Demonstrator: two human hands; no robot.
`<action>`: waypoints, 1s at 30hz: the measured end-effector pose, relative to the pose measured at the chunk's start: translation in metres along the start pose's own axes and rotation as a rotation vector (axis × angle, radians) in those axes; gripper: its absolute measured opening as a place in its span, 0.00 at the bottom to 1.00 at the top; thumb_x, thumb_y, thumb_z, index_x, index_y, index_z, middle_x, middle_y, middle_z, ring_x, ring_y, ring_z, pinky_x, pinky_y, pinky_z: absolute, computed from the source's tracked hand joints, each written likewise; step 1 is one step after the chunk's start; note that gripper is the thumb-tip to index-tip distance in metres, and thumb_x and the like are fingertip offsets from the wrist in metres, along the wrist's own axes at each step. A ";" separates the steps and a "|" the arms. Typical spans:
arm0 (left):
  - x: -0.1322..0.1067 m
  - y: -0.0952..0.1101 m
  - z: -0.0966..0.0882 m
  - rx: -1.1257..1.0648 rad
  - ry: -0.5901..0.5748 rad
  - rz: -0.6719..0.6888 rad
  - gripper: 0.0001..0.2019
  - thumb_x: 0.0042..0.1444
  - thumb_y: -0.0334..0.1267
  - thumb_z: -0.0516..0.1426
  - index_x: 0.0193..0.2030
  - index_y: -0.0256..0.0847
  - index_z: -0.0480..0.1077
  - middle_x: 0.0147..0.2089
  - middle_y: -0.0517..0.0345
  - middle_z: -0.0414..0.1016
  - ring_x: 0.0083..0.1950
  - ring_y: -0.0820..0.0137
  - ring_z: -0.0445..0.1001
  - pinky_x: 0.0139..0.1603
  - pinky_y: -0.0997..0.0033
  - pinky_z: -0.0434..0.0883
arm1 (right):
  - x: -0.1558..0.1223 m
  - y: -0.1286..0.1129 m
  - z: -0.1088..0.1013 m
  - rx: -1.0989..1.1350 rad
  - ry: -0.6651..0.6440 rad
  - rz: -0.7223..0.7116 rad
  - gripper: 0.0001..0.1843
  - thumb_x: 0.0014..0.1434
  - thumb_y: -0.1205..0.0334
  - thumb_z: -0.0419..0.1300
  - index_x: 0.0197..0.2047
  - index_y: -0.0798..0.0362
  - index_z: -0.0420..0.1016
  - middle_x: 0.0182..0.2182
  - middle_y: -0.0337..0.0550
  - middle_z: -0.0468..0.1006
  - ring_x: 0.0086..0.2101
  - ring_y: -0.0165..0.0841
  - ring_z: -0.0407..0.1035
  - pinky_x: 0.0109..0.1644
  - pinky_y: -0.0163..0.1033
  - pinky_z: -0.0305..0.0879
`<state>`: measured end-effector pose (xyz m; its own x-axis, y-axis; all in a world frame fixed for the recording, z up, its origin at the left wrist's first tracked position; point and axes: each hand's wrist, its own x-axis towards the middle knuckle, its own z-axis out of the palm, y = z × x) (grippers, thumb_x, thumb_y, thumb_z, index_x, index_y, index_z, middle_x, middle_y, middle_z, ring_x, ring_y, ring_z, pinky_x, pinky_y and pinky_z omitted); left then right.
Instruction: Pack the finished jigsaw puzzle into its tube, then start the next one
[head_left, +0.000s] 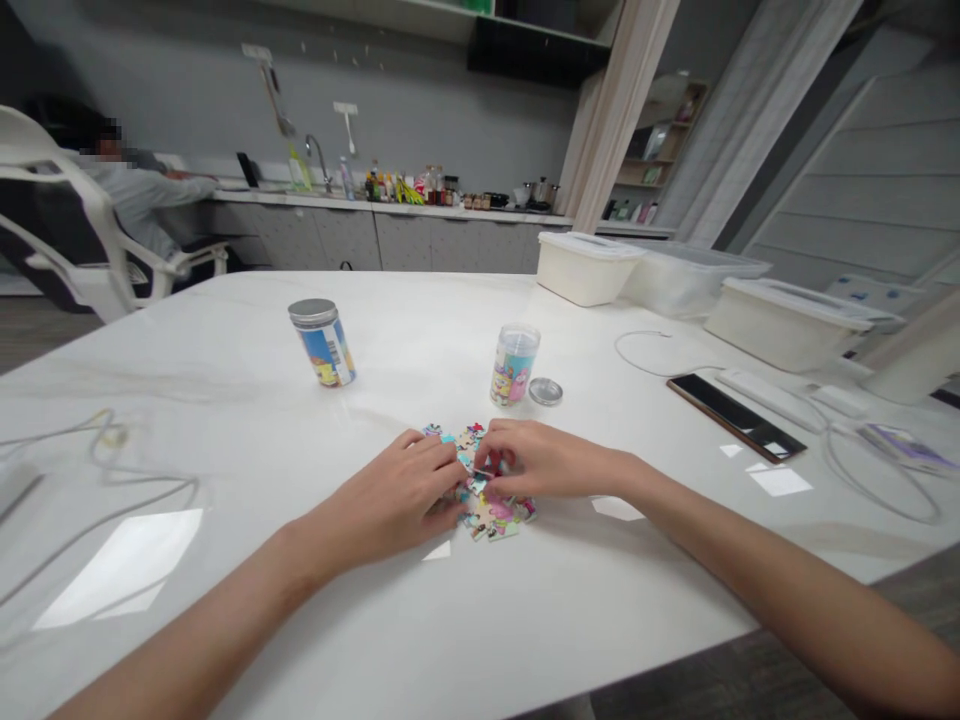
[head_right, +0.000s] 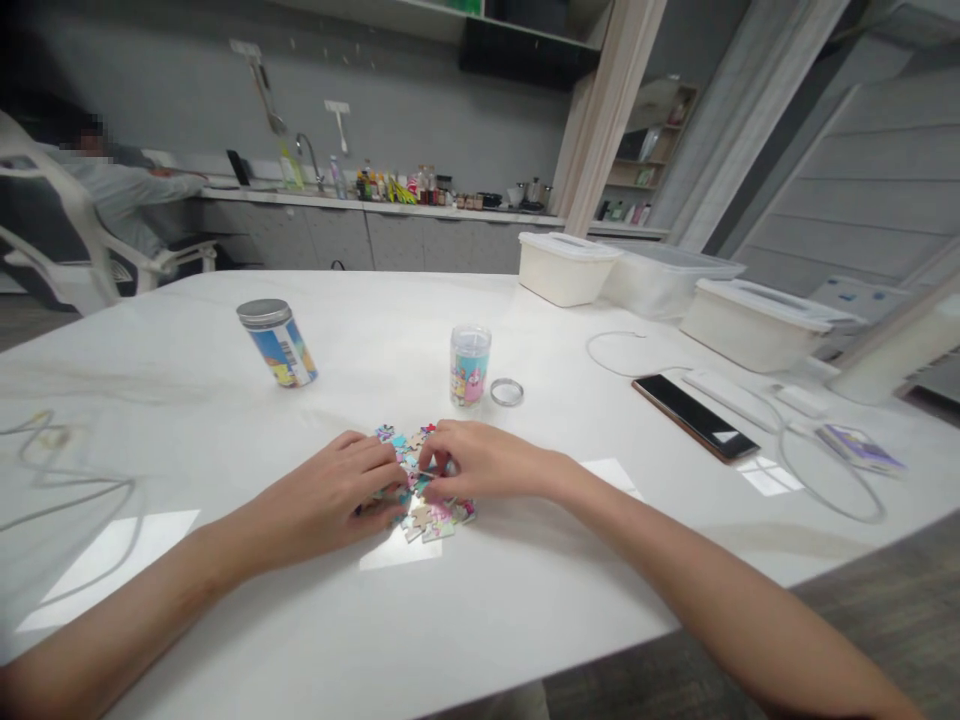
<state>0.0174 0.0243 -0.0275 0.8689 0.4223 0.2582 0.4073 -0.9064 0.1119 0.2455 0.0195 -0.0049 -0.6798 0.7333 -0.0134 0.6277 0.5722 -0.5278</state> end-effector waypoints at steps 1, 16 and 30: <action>0.000 -0.001 0.001 0.011 -0.003 0.018 0.04 0.62 0.33 0.52 0.40 0.41 0.67 0.37 0.58 0.71 0.38 0.69 0.68 0.45 0.65 0.61 | 0.001 0.000 0.002 -0.025 0.016 0.004 0.08 0.57 0.61 0.60 0.41 0.54 0.73 0.36 0.43 0.73 0.34 0.32 0.67 0.39 0.37 0.62; 0.001 0.008 0.001 0.001 0.002 0.056 0.04 0.56 0.34 0.58 0.38 0.41 0.67 0.38 0.58 0.72 0.39 0.69 0.69 0.44 0.66 0.64 | 0.019 0.029 0.016 -0.090 0.275 -0.068 0.13 0.58 0.73 0.55 0.43 0.55 0.78 0.39 0.47 0.74 0.37 0.34 0.70 0.43 0.39 0.65; 0.002 0.012 0.012 -0.121 0.023 -0.044 0.05 0.55 0.30 0.57 0.34 0.41 0.63 0.33 0.63 0.68 0.36 0.72 0.67 0.43 0.70 0.62 | 0.032 0.037 0.032 -0.110 0.571 0.097 0.09 0.59 0.72 0.53 0.37 0.54 0.73 0.37 0.45 0.71 0.37 0.34 0.68 0.44 0.40 0.63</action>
<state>0.0279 0.0147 -0.0374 0.8439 0.4624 0.2721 0.4064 -0.8820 0.2385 0.2347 0.0529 -0.0519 -0.3244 0.8486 0.4179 0.7333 0.5047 -0.4556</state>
